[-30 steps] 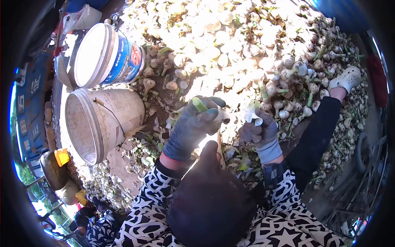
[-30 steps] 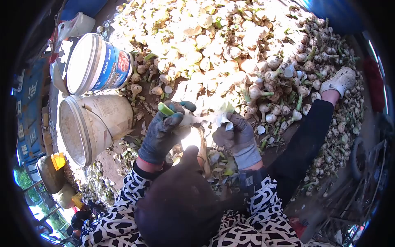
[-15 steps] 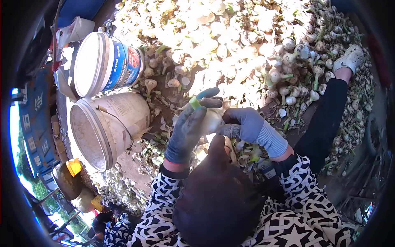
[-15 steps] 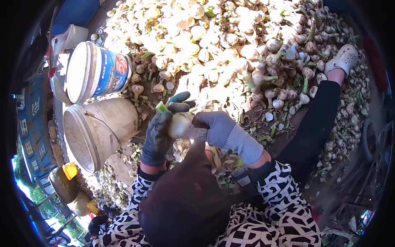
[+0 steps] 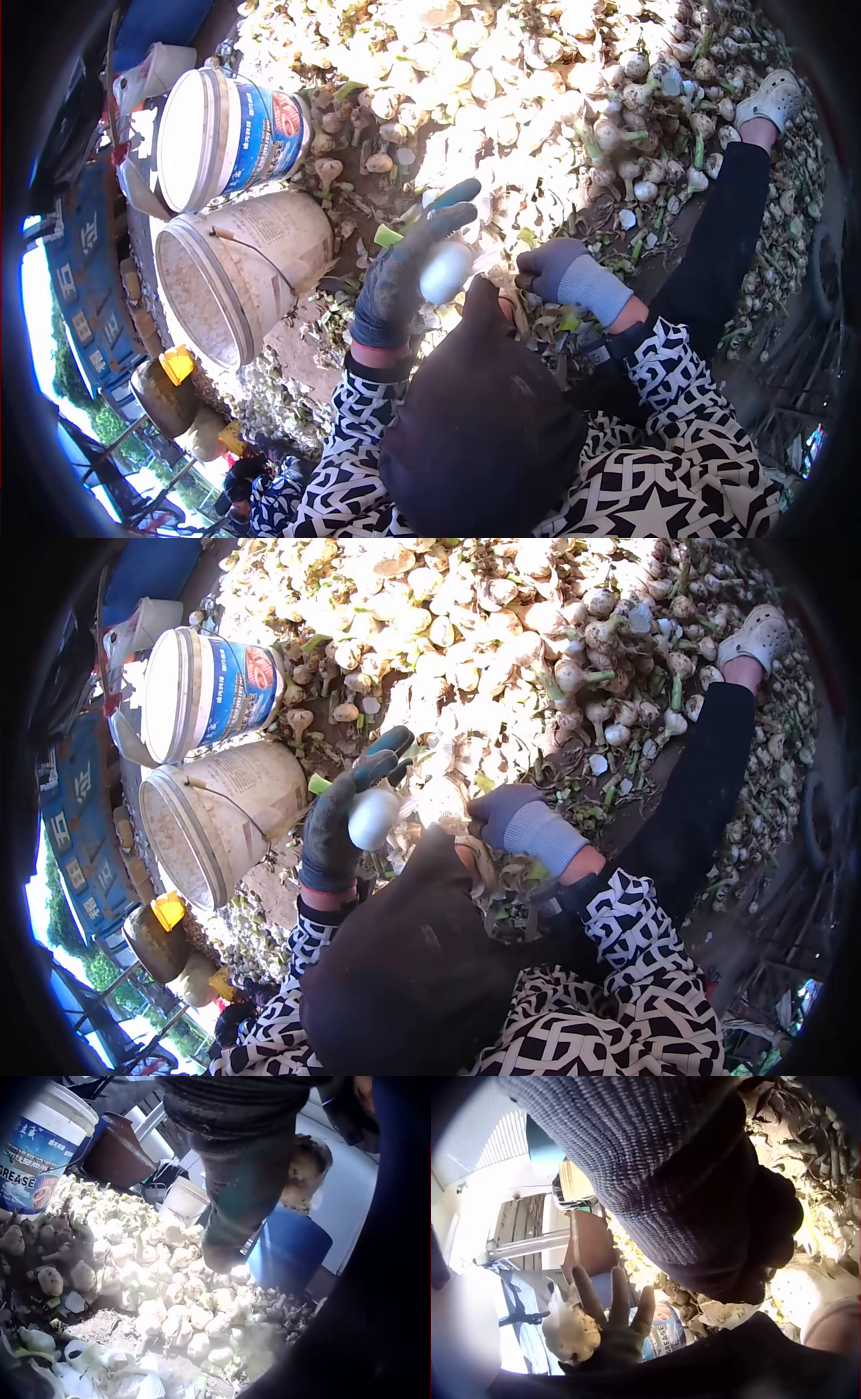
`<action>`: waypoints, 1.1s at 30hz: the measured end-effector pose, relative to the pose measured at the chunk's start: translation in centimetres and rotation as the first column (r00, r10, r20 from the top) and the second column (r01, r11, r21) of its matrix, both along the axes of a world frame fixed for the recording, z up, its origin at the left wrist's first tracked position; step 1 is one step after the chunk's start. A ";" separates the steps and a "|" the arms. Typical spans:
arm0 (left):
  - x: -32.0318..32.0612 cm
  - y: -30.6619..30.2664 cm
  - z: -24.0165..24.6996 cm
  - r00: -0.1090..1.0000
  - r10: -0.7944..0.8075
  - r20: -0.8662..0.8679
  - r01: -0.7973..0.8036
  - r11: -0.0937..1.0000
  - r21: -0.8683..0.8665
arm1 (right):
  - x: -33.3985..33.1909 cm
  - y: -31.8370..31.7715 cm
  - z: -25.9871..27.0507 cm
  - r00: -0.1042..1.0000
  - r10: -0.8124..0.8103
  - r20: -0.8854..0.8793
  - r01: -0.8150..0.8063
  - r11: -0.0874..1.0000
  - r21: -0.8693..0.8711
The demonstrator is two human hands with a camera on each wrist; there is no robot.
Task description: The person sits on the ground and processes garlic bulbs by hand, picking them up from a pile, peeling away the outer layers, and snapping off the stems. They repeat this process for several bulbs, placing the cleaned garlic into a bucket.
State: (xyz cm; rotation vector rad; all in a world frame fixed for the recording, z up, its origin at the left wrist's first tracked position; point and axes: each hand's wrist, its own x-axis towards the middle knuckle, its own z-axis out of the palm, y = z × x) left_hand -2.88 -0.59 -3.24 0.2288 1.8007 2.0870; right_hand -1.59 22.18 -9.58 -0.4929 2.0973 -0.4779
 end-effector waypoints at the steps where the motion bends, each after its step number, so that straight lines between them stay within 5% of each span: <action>1: 0.3 0.3 -0.9 0.997 0.081 0.005 -0.081 0.993 0.088 | 0.6 -0.1 0.0 0.978 0.183 0.103 -0.192 0.977 0.087; 3: 0.3 0.9 -1.6 0.908 0.156 0.389 -0.355 0.779 0.517 | 2.2 0.5 0.1 0.978 0.206 0.035 -0.209 0.971 0.113; 4: 0.3 1.2 -2.3 0.919 0.177 0.352 -0.362 0.730 0.580 | 1.9 0.5 0.5 0.977 0.210 0.029 -0.212 0.971 0.109; 5: 0.5 1.3 -2.6 0.920 0.179 0.348 -0.361 0.731 0.579 | 1.7 0.6 1.2 0.995 -0.064 -0.071 0.055 0.990 -0.131; 6: 0.6 1.4 -2.8 0.894 0.151 0.421 -0.403 0.680 0.613 | 1.4 0.8 2.0 0.932 -0.350 -0.094 0.291 0.878 -0.381; 7: 0.6 1.5 -2.6 0.863 0.115 0.492 -0.447 0.627 0.638 | 0.7 0.8 3.4 0.931 -0.354 -0.092 0.295 0.875 -0.383; 8: 0.8 1.4 -2.7 0.887 0.167 0.430 -0.396 0.753 0.525 | -0.7 0.4 5.2 0.866 -0.452 0.216 0.498 0.729 -0.470; 9: 0.7 1.1 -2.6 0.888 0.160 0.431 -0.390 0.757 0.524 | -1.8 0.0 6.4 0.721 -0.468 0.511 0.691 0.547 -0.473; 11: 0.2 0.6 -2.1 0.989 0.068 0.132 -0.111 0.929 0.353 | -3.2 -0.5 6.8 0.657 -0.326 0.680 0.745 0.415 -0.522; 12: 0.2 1.1 -1.4 0.984 0.037 0.173 -0.102 0.917 0.385 | -4.3 -0.9 6.9 0.539 -0.297 0.788 0.750 0.595 -0.290; 13: 0.1 1.1 -0.9 0.983 0.036 0.178 -0.104 0.916 0.388 | -4.1 -1.7 6.4 0.535 -0.300 0.790 0.752 0.595 -0.284; 15: -0.1 0.8 -0.5 0.982 -0.066 0.178 0.018 0.966 0.258 | -3.2 -3.2 4.5 0.706 -0.287 0.648 0.705 0.377 -0.601; 17: -0.4 0.8 -0.1 0.989 -0.054 0.136 0.025 0.978 0.208 | -4.1 -3.2 5.8 0.703 -0.269 0.658 0.699 0.433 -0.570; 19: -0.7 0.8 0.2 0.990 -0.086 0.113 0.062 0.978 0.198 | -5.4 -2.7 8.7 0.660 -0.193 0.726 0.545 0.788 -0.286; 20: -0.5 1.0 0.2 0.987 -0.051 0.152 0.014 0.973 0.231 | -4.3 -2.8 7.7 0.619 -0.198 0.760 0.677 0.626 -0.388; 23: -0.4 1.4 0.4 0.950 0.027 0.311 -0.099 0.971 0.219 | -4.6 -2.3 8.5 0.560 -0.283 0.779 0.749 0.575 -0.329; 24: -0.6 1.8 0.7 0.964 0.046 0.263 -0.101 0.975 0.199 | -3.8 -2.5 7.3 0.511 -0.276 0.814 0.813 0.463 -0.353; 25: -0.9 1.4 0.8 0.964 0.047 0.260 -0.101 0.975 0.198 | -3.5 -2.4 6.8 0.514 -0.275 0.812 0.811 0.464 -0.356; 27: -1.5 0.1 1.1 0.968 -0.053 0.245 0.109 0.969 -0.222 | -3.0 -2.2 6.2 0.433 -0.325 0.841 0.858 0.435 -0.273; 29: -0.9 -0.4 -0.5 0.968 -0.063 0.242 0.122 0.963 -0.239 | -2.3 -2.4 5.2 0.438 -0.368 0.820 0.863 0.428 -0.269; 31: 0.4 0.0 -1.3 0.880 0.103 0.463 -0.167 0.981 0.100 | -1.4 -2.1 4.5 0.394 -0.329 0.858 0.911 0.266 -0.316; 33: 0.4 0.2 -2.2 0.954 0.051 0.297 -0.034 0.998 -0.061 | -0.8 -1.2 4.9 0.349 -0.310 0.885 0.933 0.206 -0.295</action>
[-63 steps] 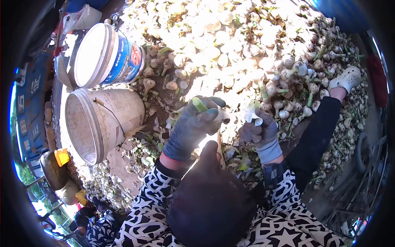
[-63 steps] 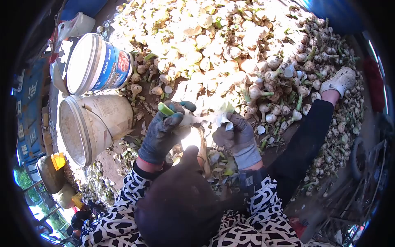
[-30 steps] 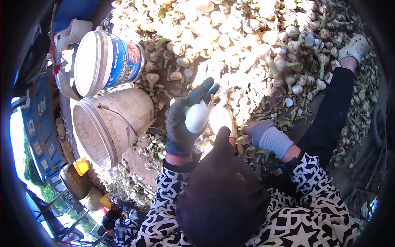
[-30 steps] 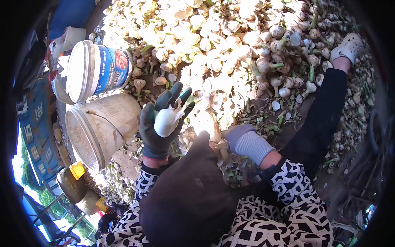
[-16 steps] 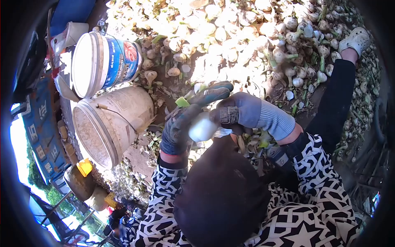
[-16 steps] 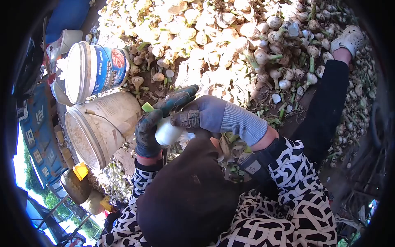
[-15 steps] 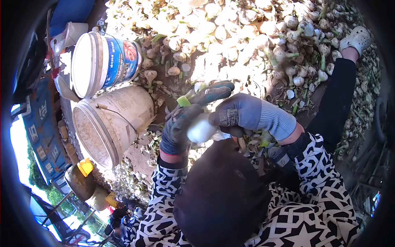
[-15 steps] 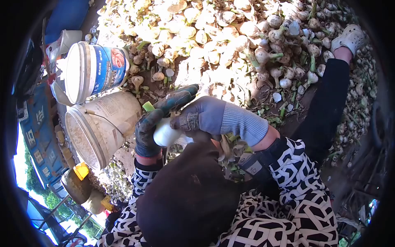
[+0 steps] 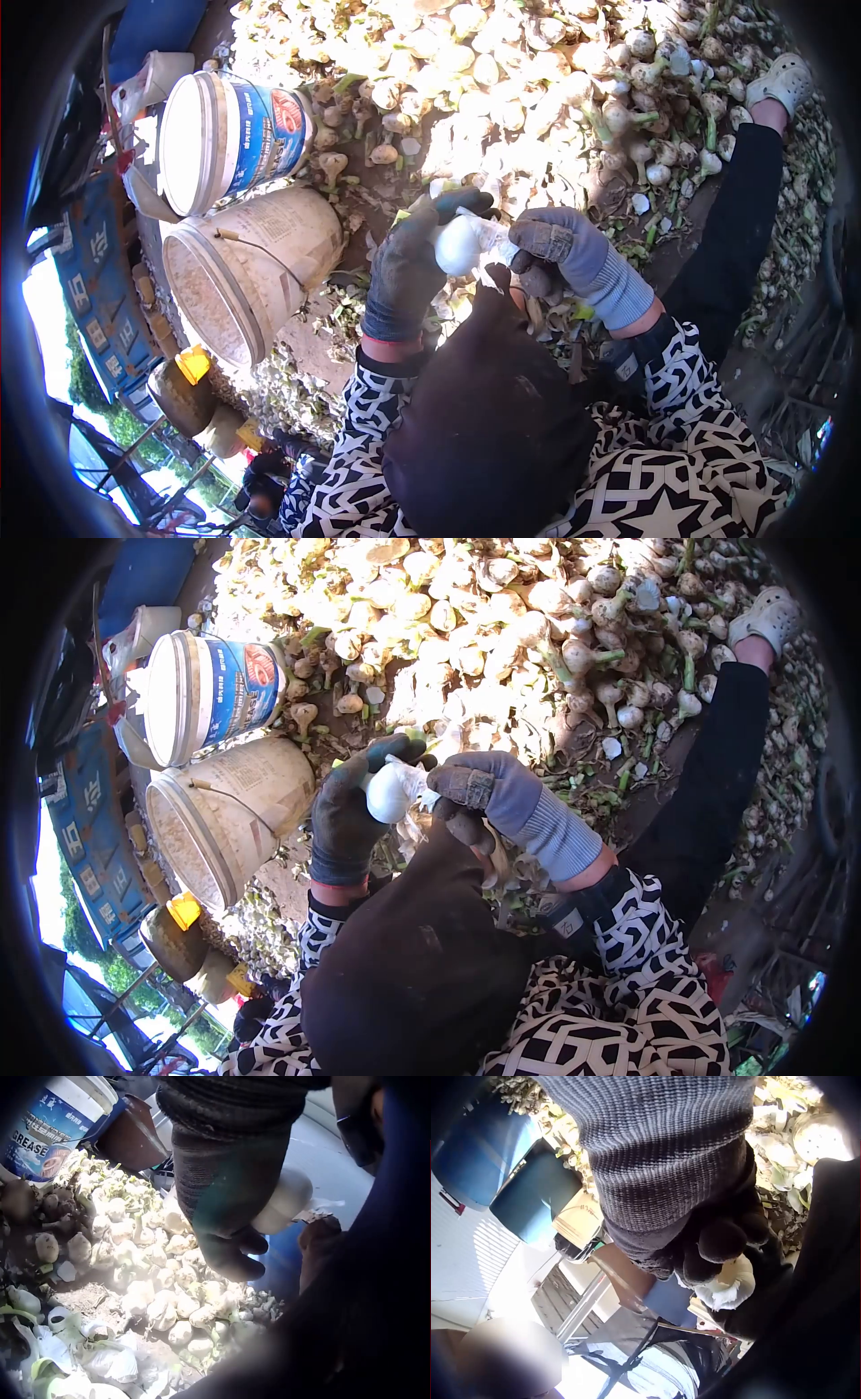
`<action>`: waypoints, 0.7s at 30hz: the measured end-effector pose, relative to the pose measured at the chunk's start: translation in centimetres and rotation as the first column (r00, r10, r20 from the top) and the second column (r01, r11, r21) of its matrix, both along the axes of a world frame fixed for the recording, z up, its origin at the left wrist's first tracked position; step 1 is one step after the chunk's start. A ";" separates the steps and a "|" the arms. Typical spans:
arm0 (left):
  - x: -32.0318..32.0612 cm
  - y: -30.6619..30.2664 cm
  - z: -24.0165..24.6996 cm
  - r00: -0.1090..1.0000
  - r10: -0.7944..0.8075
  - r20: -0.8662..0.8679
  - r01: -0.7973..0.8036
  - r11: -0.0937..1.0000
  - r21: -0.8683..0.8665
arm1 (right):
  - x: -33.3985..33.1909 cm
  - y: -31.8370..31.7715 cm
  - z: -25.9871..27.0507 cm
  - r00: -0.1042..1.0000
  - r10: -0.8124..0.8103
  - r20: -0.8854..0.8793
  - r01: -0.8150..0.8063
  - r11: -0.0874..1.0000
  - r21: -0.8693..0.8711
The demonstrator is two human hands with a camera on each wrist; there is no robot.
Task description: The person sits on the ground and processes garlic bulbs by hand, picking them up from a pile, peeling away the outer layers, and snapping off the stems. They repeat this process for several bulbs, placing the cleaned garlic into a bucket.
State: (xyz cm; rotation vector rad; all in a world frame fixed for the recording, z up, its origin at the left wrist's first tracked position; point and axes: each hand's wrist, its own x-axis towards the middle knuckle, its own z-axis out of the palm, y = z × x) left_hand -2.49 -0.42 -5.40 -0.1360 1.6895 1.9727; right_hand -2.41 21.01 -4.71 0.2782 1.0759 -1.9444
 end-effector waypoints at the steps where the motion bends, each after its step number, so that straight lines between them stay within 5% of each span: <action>1: 0.3 0.4 -0.6 0.992 0.115 -0.056 -0.103 0.979 0.175 | 0.9 0.6 -0.1 0.993 -0.111 0.027 0.110 0.994 0.011; 2: 0.4 0.8 -0.9 0.967 0.236 -0.091 -0.191 0.917 0.351 | 1.8 1.4 -0.4 0.974 -0.219 0.052 0.218 0.976 0.026; 3: 0.4 1.2 -0.9 0.938 0.300 0.171 -0.337 0.689 0.642 | 3.4 2.4 -1.2 0.946 -0.319 0.060 0.320 0.947 -0.013; 6: -0.1 0.9 -1.2 0.845 0.289 0.450 -0.530 0.332 0.780 | 5.9 5.8 0.3 0.899 -0.417 0.133 0.438 0.864 -0.249; 8: -0.1 0.7 -1.2 0.822 0.317 0.473 -0.564 0.343 0.751 | 5.5 6.8 1.5 0.931 -0.343 0.125 0.365 0.873 -0.323; 9: 0.1 0.5 -1.9 0.874 0.313 0.372 -0.478 0.416 0.773 | 5.2 6.2 1.6 0.973 -0.102 -0.207 0.111 0.993 0.032; 10: 0.2 0.5 -2.4 0.917 0.296 0.268 -0.386 0.485 0.785 | 4.4 5.3 2.1 0.883 0.247 -0.399 -0.046 0.892 0.449; 11: 0.3 0.8 -2.3 0.912 0.311 0.268 -0.400 0.526 0.750 | 3.4 4.5 1.9 0.773 0.494 -0.399 -0.087 0.705 0.704; 13: 0.1 1.0 -2.2 0.958 0.286 0.013 -0.231 0.744 0.627 | 1.9 2.5 1.2 0.911 0.275 -0.309 -0.087 0.858 0.506; 14: 0.1 1.1 -2.0 0.961 0.264 -0.076 -0.182 0.818 0.546 | 1.5 0.7 0.5 0.898 0.139 -0.418 0.047 0.913 0.404; 15: 0.3 1.2 -2.0 0.963 0.262 -0.070 -0.183 0.819 0.544 | 0.7 -1.2 -0.3 0.936 0.087 -0.340 0.031 0.945 0.325; 18: -0.1 1.0 -2.0 0.921 0.377 0.100 -0.347 0.674 0.653 | -0.1 -2.5 -0.8 0.982 -0.119 -0.150 0.139 0.982 0.131; 20: -0.9 0.1 -1.9 0.896 0.373 0.243 -0.386 0.378 0.841 | 0.9 -1.2 -3.2 0.948 -0.317 0.039 0.318 0.948 -0.018; 21: -1.1 -0.3 -1.6 0.891 0.397 0.220 -0.374 0.370 0.850 | 1.8 0.2 -4.0 0.963 -0.268 0.024 0.264 0.960 0.096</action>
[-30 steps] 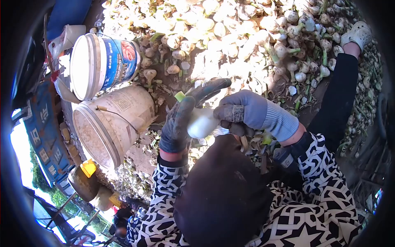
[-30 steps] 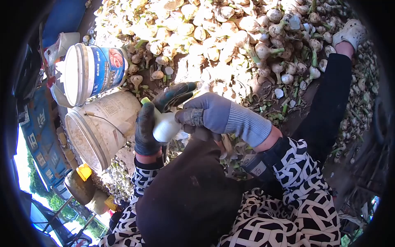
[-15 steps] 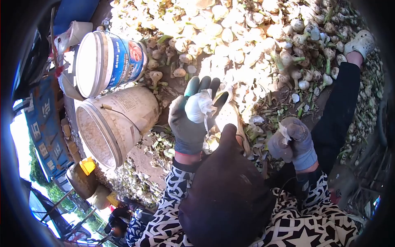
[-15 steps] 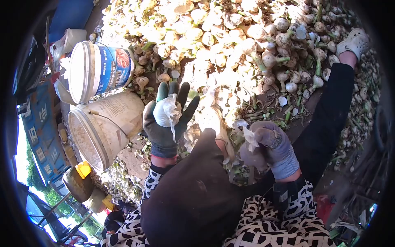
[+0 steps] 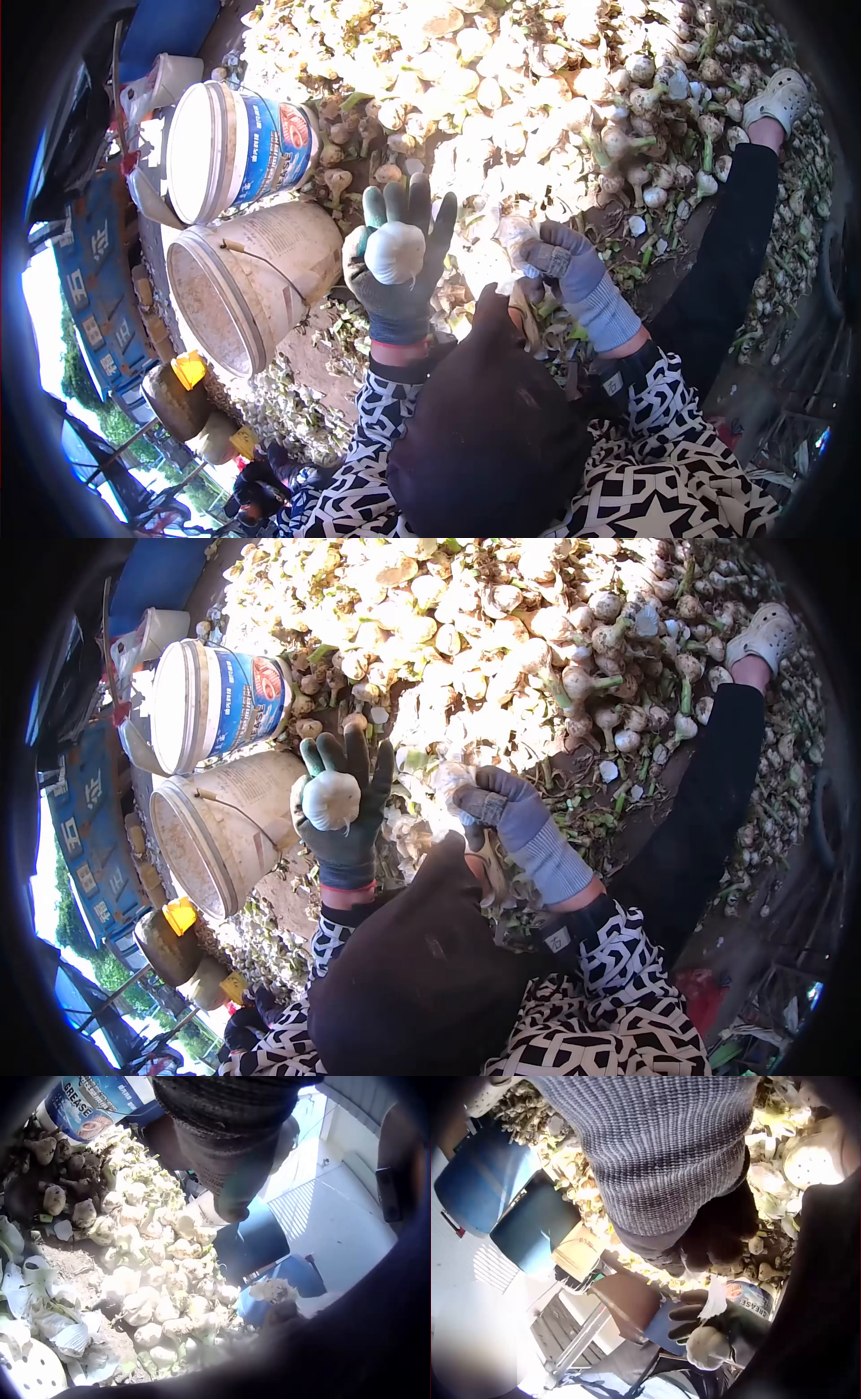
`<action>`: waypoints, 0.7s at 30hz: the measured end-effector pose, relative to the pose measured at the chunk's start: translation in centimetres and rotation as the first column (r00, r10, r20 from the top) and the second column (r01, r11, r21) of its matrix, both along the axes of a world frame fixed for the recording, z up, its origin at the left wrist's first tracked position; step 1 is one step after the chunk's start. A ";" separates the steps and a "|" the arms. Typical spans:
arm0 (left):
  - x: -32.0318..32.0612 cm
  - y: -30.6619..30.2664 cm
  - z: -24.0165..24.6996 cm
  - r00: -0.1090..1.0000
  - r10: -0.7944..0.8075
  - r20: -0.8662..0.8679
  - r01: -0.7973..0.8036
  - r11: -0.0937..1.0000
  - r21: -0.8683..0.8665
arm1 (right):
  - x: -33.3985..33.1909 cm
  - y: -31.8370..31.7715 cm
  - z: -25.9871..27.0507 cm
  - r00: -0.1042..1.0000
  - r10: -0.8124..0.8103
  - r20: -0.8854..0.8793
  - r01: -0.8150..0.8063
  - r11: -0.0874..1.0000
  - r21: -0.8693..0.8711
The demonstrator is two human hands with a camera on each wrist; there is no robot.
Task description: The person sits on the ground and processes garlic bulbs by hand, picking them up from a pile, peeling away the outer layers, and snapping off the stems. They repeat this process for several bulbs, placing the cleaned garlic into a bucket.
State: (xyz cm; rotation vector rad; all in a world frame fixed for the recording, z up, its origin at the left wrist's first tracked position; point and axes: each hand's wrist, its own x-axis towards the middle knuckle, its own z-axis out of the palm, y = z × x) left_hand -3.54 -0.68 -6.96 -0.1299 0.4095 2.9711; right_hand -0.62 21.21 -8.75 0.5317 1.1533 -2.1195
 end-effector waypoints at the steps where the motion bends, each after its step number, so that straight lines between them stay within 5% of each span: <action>1: 0.1 -0.4 -0.4 0.999 0.047 0.013 -0.048 0.998 0.030 | 0.8 1.1 -0.6 0.999 0.051 0.019 -0.053 0.992 0.112; 2: 0.1 -0.5 -0.1 0.988 0.101 0.115 -0.102 0.995 0.003 | 1.9 1.8 -1.5 0.998 0.055 0.015 -0.056 0.993 0.108; 3: 0.1 -0.5 0.3 0.965 0.150 0.215 -0.148 0.989 -0.025 | 2.9 2.5 -2.4 0.892 0.298 -0.341 -0.133 0.892 0.432; 4: 0.2 -0.5 0.4 0.966 0.146 0.212 -0.145 0.989 -0.021 | 2.9 2.5 -1.7 0.614 0.584 -0.530 -0.047 0.698 0.714; 7: 0.2 0.5 0.7 0.985 0.088 0.150 -0.088 0.996 -0.005 | 1.8 1.8 1.3 0.589 0.727 -0.353 -0.223 0.565 0.794; 9: 0.6 1.1 1.4 0.982 0.117 0.146 -0.019 0.837 -0.547 | -0.9 -1.2 4.6 0.566 0.781 -0.265 -0.249 0.468 0.848; 10: 0.8 1.0 0.8 0.950 0.121 0.288 -0.082 0.987 -0.141 | -2.3 -3.0 6.0 0.528 0.811 -0.251 -0.236 0.425 0.874; 11: 0.9 1.6 1.1 0.953 0.138 0.269 -0.038 0.937 -0.346 | -2.7 -4.3 5.2 0.462 0.812 -0.357 -0.084 0.441 0.894; 13: 1.1 1.2 1.3 0.944 0.090 0.317 -0.025 0.979 -0.203 | -3.2 -5.1 3.5 0.364 0.784 -0.502 0.004 0.538 0.843; 15: 1.7 -1.6 2.0 0.932 0.085 0.352 -0.037 0.989 -0.141 | -3.1 -3.9 1.9 0.421 0.738 -0.528 -0.017 0.588 0.809; 17: 2.1 -6.0 5.3 0.932 0.264 0.249 -0.175 0.928 -0.330 | -2.6 -1.2 0.1 0.458 0.841 -0.290 -0.089 0.368 0.926; 19: 2.7 -12.3 10.0 0.931 0.360 -0.059 -0.326 0.751 -0.575 | -1.5 2.8 -1.6 0.382 0.891 -0.245 0.127 0.212 0.969; 20: 3.1 -14.8 12.2 0.847 0.494 -0.195 -0.459 0.494 -0.738 | -1.2 4.8 -2.9 0.487 0.857 -0.169 0.090 0.143 0.986; 21: 5.5 -23.2 10.7 0.634 0.567 -0.526 -0.382 -0.363 -0.850 | -0.8 7.1 -4.1 0.665 0.701 -0.257 0.158 0.204 0.966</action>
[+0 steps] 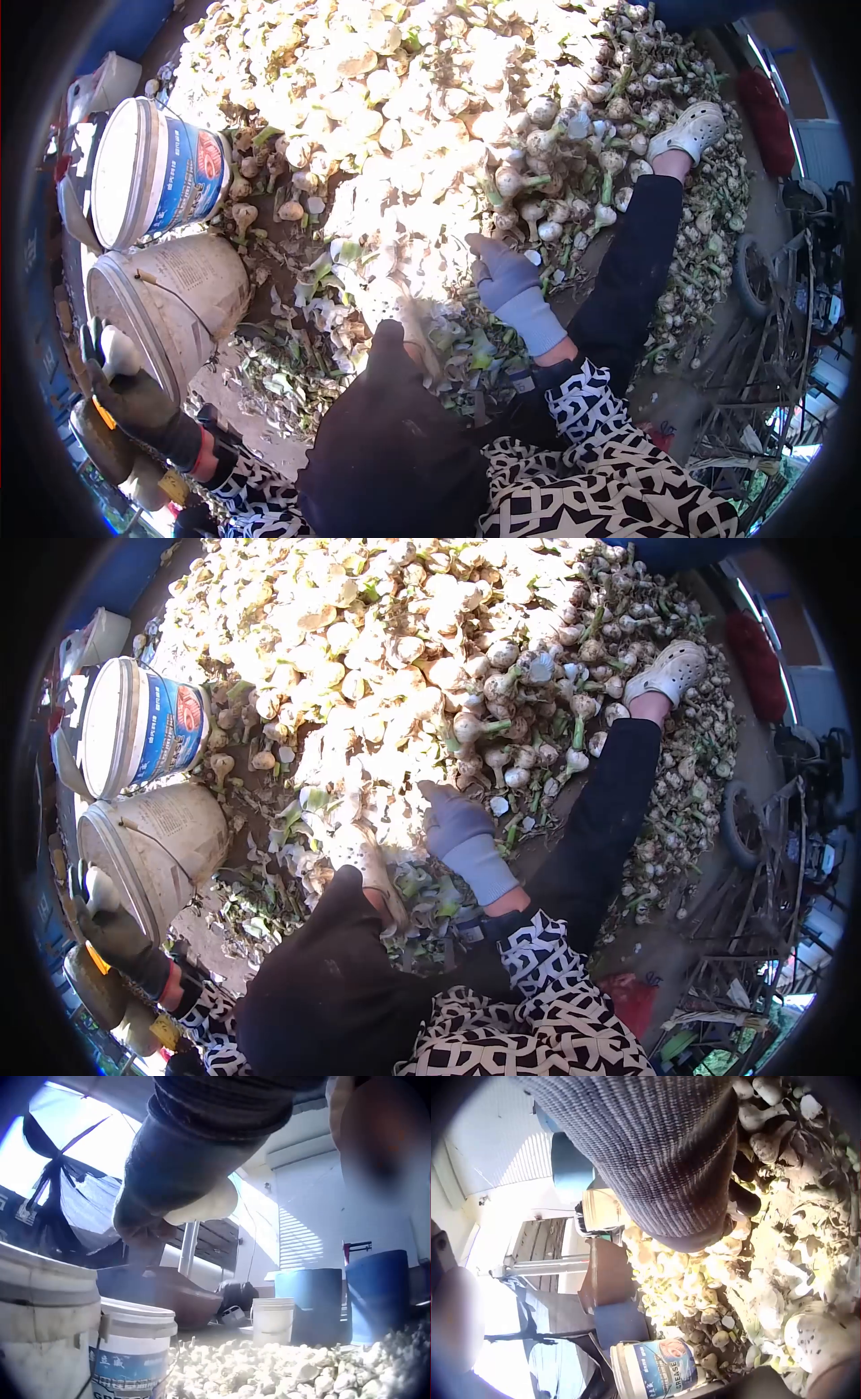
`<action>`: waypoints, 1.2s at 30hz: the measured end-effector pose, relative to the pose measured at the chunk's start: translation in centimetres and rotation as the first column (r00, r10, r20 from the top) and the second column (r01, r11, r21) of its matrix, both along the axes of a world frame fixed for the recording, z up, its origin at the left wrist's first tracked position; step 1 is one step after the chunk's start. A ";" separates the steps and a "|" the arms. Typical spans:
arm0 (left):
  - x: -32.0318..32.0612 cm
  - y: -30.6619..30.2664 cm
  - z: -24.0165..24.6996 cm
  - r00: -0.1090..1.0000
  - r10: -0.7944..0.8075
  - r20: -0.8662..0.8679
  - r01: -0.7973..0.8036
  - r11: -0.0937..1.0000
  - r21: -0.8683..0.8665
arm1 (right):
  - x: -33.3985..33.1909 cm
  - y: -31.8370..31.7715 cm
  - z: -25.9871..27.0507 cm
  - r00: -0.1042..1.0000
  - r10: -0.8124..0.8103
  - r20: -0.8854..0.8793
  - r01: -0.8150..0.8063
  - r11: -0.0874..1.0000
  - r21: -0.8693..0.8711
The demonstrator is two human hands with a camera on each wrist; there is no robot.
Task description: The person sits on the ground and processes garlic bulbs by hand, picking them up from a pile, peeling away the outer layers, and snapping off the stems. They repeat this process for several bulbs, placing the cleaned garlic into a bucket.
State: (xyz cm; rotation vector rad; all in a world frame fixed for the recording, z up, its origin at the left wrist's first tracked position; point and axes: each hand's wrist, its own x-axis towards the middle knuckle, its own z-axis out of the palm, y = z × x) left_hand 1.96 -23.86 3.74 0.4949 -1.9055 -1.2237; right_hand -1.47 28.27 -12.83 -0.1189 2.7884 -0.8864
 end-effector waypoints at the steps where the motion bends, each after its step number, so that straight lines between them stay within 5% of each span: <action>1: -0.4 3.3 2.7 0.968 0.219 0.119 -0.139 0.870 -0.474 | -0.4 1.8 -0.3 0.959 -0.242 0.146 0.262 0.955 -0.141; 2: -0.2 2.3 4.6 0.931 0.326 0.164 -0.085 0.631 -0.771 | -1.2 3.3 -2.1 0.908 -0.419 0.000 0.405 0.879 -0.253; 3: -0.7 4.2 4.4 0.981 0.172 0.089 -0.085 0.795 -0.600 | -3.2 4.1 -0.6 0.748 -0.571 0.338 0.664 0.645 -0.379; 4: -1.6 6.9 3.7 0.999 0.031 -0.024 -0.039 0.916 -0.400 | -5.3 5.2 -1.0 0.612 -0.640 0.464 0.790 0.520 -0.325; 5: -1.7 8.3 2.4 0.990 -0.139 0.010 0.131 0.907 -0.401 | -6.9 5.6 -1.2 0.517 -0.659 0.546 0.856 0.401 -0.326; 6: -2.9 12.0 1.9 0.979 -0.052 0.195 0.116 0.936 -0.333 | -8.5 5.6 -1.5 0.528 -0.658 0.537 0.849 0.408 -0.335; 7: -3.8 15.6 0.6 0.952 -0.156 0.263 0.177 0.983 -0.058 | -10.1 5.7 -2.3 0.449 -0.674 0.586 0.890 0.393 -0.229; 8: -4.4 17.9 -1.3 0.889 -0.322 0.326 0.334 0.942 0.018 | -10.9 5.9 -3.2 0.361 -0.691 0.626 0.920 0.375 -0.117; 9: -5.0 21.7 -2.0 0.837 -0.456 0.302 0.364 0.876 0.316 | -11.1 6.2 -3.5 0.395 -0.671 0.627 0.903 0.409 -0.130; 13: -6.8 27.5 -8.7 0.539 -0.769 0.343 0.798 0.597 0.084 | -9.6 5.4 -1.5 0.558 -0.673 0.486 0.824 0.522 -0.223; 14: -7.5 28.7 -9.0 0.501 -0.798 0.336 0.849 0.528 -0.012 | -9.0 5.1 -0.9 0.564 -0.663 0.491 0.817 0.535 -0.216; 17: -9.0 31.3 -9.8 0.444 -0.826 0.348 0.889 0.454 -0.058 | -5.9 2.3 2.0 0.743 -0.496 0.450 0.660 0.431 -0.615; 19: -9.4 32.1 -10.0 0.390 -0.849 0.356 0.920 0.379 -0.101 | -4.8 -0.9 4.8 0.763 -0.433 0.480 0.641 0.415 -0.645; 22: -9.3 31.2 -10.3 0.461 -0.873 0.159 0.883 0.433 -0.182 | -4.3 -2.8 7.5 0.788 -0.361 0.499 0.615 0.404 -0.677; 26: -7.9 30.3 -9.3 0.533 -0.830 0.161 0.845 0.530 -0.065 | -3.7 -3.6 8.6 0.874 -0.250 0.416 0.485 0.459 -0.744; 28: -7.8 29.2 -8.9 0.331 -0.944 0.020 0.728 0.269 0.631 | -3.6 -3.4 8.8 0.905 -0.106 0.411 0.413 0.443 -0.796; 29: -7.6 28.3 -8.2 0.327 -0.885 -0.332 0.440 -0.168 0.882 | -3.8 -2.8 9.9 0.849 -0.008 0.528 0.471 0.465 -0.750; 30: -8.2 26.4 -9.4 0.038 -0.999 0.004 0.683 0.029 0.730 | -3.9 -3.1 10.4 0.847 -0.002 0.532 0.472 0.464 -0.749; 32: -6.5 26.3 -12.5 0.314 -0.883 0.349 0.931 0.359 0.072 | -3.8 -3.7 10.8 0.809 0.208 0.550 0.470 0.332 -0.818; 34: -7.0 26.3 -10.7 0.353 -0.834 0.425 0.922 0.388 -0.004 | -3.4 -4.6 9.9 0.672 0.461 0.580 0.492 0.307 -0.815; 36: -8.6 25.9 -12.9 0.180 -0.848 0.498 0.849 0.389 0.356 | -3.0 -6.0 8.4 0.659 0.489 0.571 0.546 0.210 -0.811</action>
